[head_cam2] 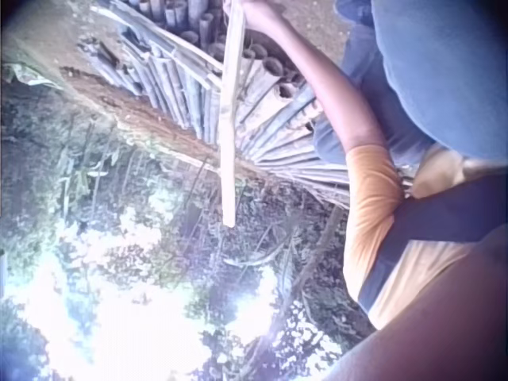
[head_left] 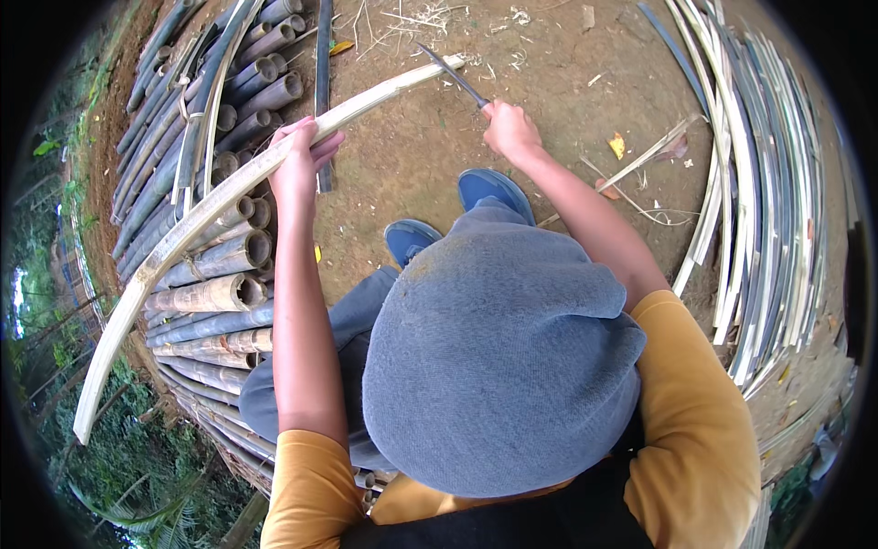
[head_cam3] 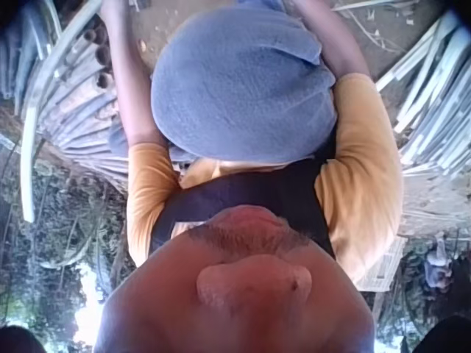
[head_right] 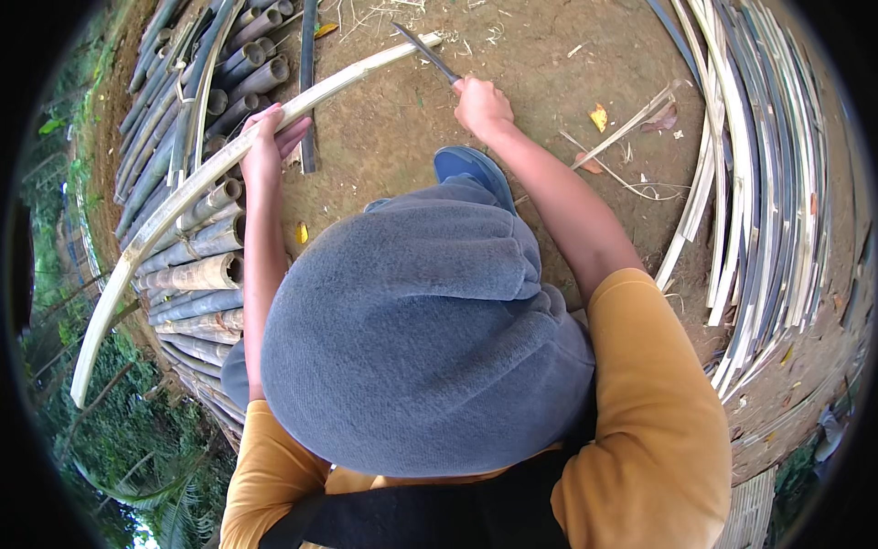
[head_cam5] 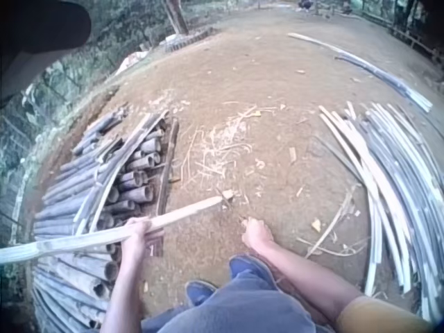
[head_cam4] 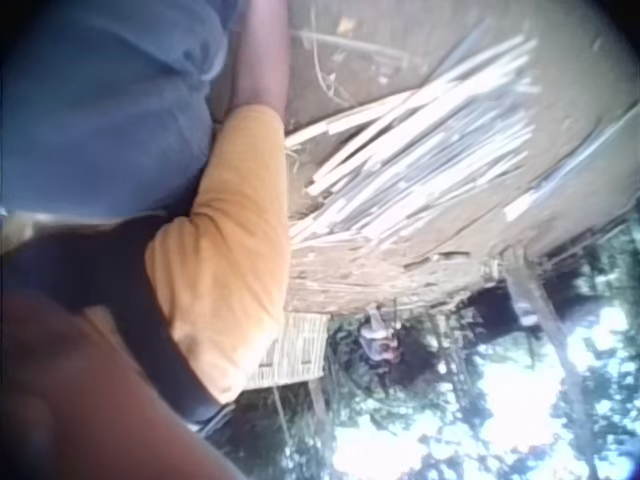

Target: The person processes long bamboo strips by hand using a small knife. The person holds the bamboo strip and runs the knife along the edges and surface to shave off thin layers and smooth the material.

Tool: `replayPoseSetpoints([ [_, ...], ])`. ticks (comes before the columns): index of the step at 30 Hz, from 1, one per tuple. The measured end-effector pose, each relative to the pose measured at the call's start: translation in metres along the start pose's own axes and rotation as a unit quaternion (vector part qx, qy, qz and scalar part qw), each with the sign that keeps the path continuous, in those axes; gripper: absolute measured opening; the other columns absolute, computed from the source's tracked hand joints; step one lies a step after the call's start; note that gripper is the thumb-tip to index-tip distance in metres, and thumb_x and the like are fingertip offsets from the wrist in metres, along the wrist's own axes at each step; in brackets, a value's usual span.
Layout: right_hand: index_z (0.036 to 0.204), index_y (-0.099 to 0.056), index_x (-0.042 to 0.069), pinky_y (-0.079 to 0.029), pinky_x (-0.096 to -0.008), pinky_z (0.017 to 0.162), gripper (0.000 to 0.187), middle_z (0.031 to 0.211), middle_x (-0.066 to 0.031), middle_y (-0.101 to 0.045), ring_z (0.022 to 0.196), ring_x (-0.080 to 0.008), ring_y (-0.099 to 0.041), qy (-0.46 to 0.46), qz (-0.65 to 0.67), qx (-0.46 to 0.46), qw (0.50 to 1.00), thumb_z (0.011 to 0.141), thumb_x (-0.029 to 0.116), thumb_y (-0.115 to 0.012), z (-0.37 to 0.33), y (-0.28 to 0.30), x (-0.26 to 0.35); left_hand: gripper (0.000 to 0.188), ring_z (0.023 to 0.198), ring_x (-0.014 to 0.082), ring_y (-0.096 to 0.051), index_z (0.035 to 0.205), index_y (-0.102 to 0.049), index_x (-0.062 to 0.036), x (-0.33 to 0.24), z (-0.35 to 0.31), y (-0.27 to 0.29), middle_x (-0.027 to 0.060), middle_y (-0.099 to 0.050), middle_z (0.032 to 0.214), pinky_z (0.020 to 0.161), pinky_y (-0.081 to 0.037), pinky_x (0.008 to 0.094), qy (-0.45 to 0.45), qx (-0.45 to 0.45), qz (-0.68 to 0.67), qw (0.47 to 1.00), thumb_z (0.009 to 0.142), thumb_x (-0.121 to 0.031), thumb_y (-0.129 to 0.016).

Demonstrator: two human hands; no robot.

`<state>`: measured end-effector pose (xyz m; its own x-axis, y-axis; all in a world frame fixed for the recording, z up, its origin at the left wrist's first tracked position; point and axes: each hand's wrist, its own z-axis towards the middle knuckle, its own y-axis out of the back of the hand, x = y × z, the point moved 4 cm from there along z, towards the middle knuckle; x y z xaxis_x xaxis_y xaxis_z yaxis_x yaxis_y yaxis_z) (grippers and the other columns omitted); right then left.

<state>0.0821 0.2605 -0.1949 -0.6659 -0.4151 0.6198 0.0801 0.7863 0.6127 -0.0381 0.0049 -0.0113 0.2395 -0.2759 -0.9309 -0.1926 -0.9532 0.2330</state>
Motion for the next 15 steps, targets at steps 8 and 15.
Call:
replayPoseSetpoints([
  [8, 0.116, -0.062, 0.007, -0.055, -0.0522, 0.09, 0.029, 0.112, -0.0212, -0.07, 0.106, -0.0395, -0.068, -0.004, -0.028, -0.009, 1.0, 0.103, 0.031, -0.052, 0.014, 0.007, -0.015, 0.028, 0.092, 0.0327, -0.074, 0.117, -0.056, 0.0015, -0.012, 0.001, -0.009, 0.021, -0.067, 0.112, 0.086, -0.059, 0.0387, -0.01, 0.003, 0.022, 1.0, 0.098, -0.018, -0.058],
  [15, 0.115, -0.062, 0.007, -0.053, -0.0518, 0.093, 0.03, 0.111, -0.0225, -0.07, 0.11, -0.0398, -0.067, -0.013, -0.021, -0.001, 1.0, 0.104, 0.032, -0.049, 0.009, 0.009, -0.019, 0.03, 0.097, 0.0337, -0.074, 0.12, -0.055, 0.0039, -0.014, 0.0, -0.01, 0.0227, -0.066, 0.112, 0.089, -0.06, 0.0384, -0.01, 0.005, 0.038, 0.999, 0.098, -0.017, -0.058],
])
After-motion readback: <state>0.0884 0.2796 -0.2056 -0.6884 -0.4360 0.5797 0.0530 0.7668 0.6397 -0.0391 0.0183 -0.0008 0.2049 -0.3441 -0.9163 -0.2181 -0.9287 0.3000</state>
